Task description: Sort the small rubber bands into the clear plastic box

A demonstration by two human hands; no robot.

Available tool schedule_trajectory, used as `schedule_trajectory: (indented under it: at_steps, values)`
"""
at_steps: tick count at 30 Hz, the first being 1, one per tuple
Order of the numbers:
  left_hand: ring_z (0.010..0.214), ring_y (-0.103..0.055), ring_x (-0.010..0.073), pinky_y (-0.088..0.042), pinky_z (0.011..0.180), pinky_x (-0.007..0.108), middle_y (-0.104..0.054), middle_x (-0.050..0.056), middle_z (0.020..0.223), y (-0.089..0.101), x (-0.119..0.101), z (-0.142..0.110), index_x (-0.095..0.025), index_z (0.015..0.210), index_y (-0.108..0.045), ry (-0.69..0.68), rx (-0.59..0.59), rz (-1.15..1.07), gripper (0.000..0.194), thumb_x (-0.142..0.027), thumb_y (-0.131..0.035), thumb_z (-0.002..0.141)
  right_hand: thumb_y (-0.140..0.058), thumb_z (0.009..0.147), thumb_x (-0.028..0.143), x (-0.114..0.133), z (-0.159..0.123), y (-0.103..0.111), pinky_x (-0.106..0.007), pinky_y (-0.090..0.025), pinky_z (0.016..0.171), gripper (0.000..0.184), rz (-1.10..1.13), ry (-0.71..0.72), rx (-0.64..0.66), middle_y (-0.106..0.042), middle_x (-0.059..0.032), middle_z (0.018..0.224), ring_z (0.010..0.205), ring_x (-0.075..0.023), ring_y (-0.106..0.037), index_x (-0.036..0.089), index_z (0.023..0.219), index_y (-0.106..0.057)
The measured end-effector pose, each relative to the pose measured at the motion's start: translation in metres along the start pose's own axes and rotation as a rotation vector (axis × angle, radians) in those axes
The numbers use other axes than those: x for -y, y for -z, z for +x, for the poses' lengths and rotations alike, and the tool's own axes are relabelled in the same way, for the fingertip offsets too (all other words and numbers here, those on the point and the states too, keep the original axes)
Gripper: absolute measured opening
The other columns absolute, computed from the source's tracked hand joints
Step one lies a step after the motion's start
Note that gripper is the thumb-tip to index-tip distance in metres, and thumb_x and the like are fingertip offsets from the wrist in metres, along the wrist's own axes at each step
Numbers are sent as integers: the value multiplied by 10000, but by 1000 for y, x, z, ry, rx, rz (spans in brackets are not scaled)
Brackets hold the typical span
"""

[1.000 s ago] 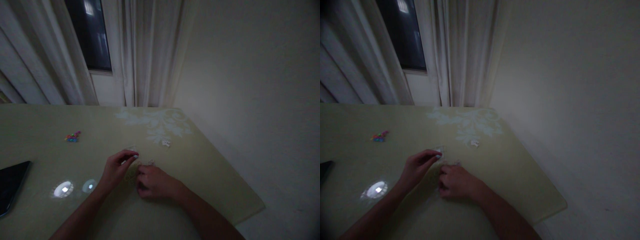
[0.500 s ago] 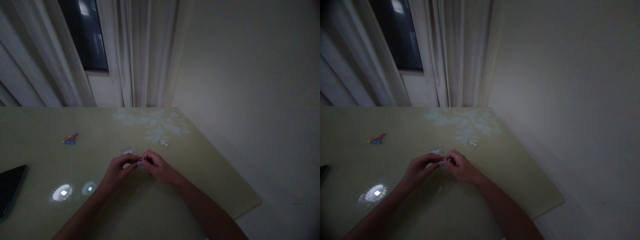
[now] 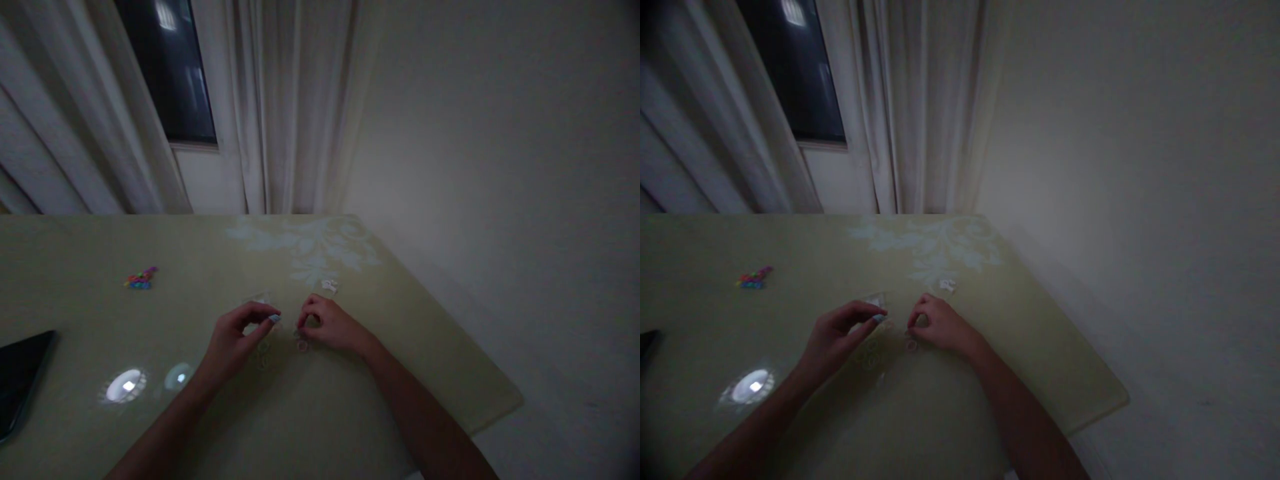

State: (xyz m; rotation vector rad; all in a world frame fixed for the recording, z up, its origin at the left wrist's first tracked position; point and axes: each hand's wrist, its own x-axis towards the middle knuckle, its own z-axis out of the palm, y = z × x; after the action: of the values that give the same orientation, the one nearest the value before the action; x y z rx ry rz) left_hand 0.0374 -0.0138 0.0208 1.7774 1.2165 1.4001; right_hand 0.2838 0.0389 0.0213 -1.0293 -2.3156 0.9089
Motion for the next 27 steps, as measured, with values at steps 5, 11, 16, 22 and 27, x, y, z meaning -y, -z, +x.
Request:
schedule_trajectory:
  at_steps: [5, 11, 16, 22, 27]
  values:
    - [754, -779, 182, -595, 689, 248, -836, 33, 844, 0, 0, 1, -243, 904, -832, 21, -11, -14, 106, -305, -759, 858, -822, 825, 134, 2, -3, -5, -270, -466, 850, 87, -96, 28, 90, -621, -46, 1062, 927, -161, -623, 173, 897, -793]
    - [774, -769, 190, -587, 678, 251, -830, 44, 858, 1, 2, 2, -245, 907, -843, -12, 10, -29, 117, -305, -750, 869, -763, 833, 124, 5, -1, -3, -269, -456, 831, 82, -9, 35, 14, -607, -35, 1039, 906, -155, -590, 167, 888, -720]
    - [770, -772, 197, -601, 701, 266, -830, 50, 859, -2, 6, 0, -245, 926, -844, -23, 96, -40, 112, -287, -752, 880, -675, 942, 274, 14, 1, -7, -255, -436, 721, 101, 349, 52, -71, -564, -13, 956, 791, -131, -524, 176, 921, -673]
    - [765, -756, 182, -592, 714, 256, -817, 41, 857, -7, 5, -2, -238, 963, -835, -29, 108, -53, 104, -280, -768, 895, -711, 916, 539, 28, 2, -23, -242, -424, 616, 360, 642, -55, -47, -538, -11, 955, 743, -124, -509, 184, 931, -659]
    - [728, -703, 152, -552, 665, 223, -757, 30, 830, -3, -1, 1, -234, 932, -822, -105, 30, -9, 92, -285, -748, 914, -711, 935, 463, 23, 6, -24, -265, -420, 680, 298, 583, -28, -156, -572, -17, 918, 764, -132, -522, 167, 900, -695]
